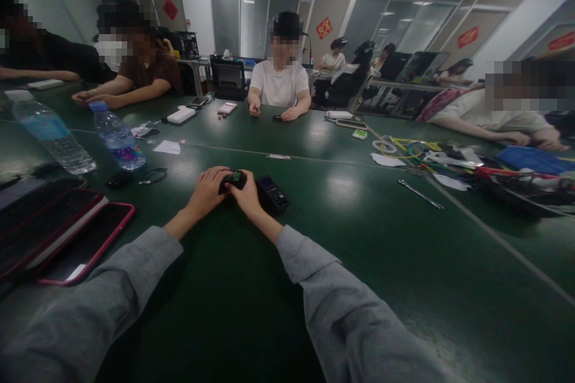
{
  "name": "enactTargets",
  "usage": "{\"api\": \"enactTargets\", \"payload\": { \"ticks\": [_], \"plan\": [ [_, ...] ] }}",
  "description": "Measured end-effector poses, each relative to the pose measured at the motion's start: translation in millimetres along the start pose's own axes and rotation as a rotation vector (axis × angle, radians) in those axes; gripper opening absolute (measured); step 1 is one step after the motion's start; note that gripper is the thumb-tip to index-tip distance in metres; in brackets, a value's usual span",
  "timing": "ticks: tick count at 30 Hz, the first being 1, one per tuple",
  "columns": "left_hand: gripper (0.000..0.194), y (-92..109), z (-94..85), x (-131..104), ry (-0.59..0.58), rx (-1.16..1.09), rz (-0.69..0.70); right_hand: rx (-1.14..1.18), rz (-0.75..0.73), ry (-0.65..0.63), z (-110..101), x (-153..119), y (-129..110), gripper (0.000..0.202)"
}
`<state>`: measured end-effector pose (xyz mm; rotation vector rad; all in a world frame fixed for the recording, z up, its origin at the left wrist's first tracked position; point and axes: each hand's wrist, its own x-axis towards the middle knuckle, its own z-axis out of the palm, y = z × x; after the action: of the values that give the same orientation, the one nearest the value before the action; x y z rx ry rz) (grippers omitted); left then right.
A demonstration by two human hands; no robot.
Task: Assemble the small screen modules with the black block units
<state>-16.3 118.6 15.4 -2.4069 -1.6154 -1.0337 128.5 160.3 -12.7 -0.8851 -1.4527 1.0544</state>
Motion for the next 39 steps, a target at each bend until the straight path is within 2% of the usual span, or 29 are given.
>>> {"api": "enactTargets", "payload": {
  "ticks": [6, 13, 23, 29, 33, 37, 39],
  "plan": [
    [0.042, -4, -0.4, -1, 0.062, 0.004, -0.070, 0.041, 0.067, 0.068, 1, 0, -8, 0.058],
    [0.048, -12, -2.5, -1, 0.049, 0.079, -0.055, 0.037, 0.055, 0.081, 0, -2, -10, 0.056],
    [0.042, -5, -8.6, -1, 0.088, 0.027, -0.083, 0.019, 0.075, 0.081, 0, -1, -7, 0.057],
    [0.045, -4, -11.4, -3, 0.175, -0.139, -0.150, 0.114, 0.113, -0.040, 1, -3, -11, 0.054],
    [0.044, -2, -14.2, -5, 0.167, -0.199, -0.198, 0.177, 0.114, -0.061, -1, -6, -16, 0.053],
    [0.042, -1, -14.1, -6, 0.154, -0.360, -0.317, 0.212, 0.141, -0.105, -3, -7, -18, 0.057],
    [0.044, 1, -11.4, -7, 0.170, -0.504, -0.411, 0.214, 0.173, -0.183, -5, -7, -20, 0.057]
  ]
}}
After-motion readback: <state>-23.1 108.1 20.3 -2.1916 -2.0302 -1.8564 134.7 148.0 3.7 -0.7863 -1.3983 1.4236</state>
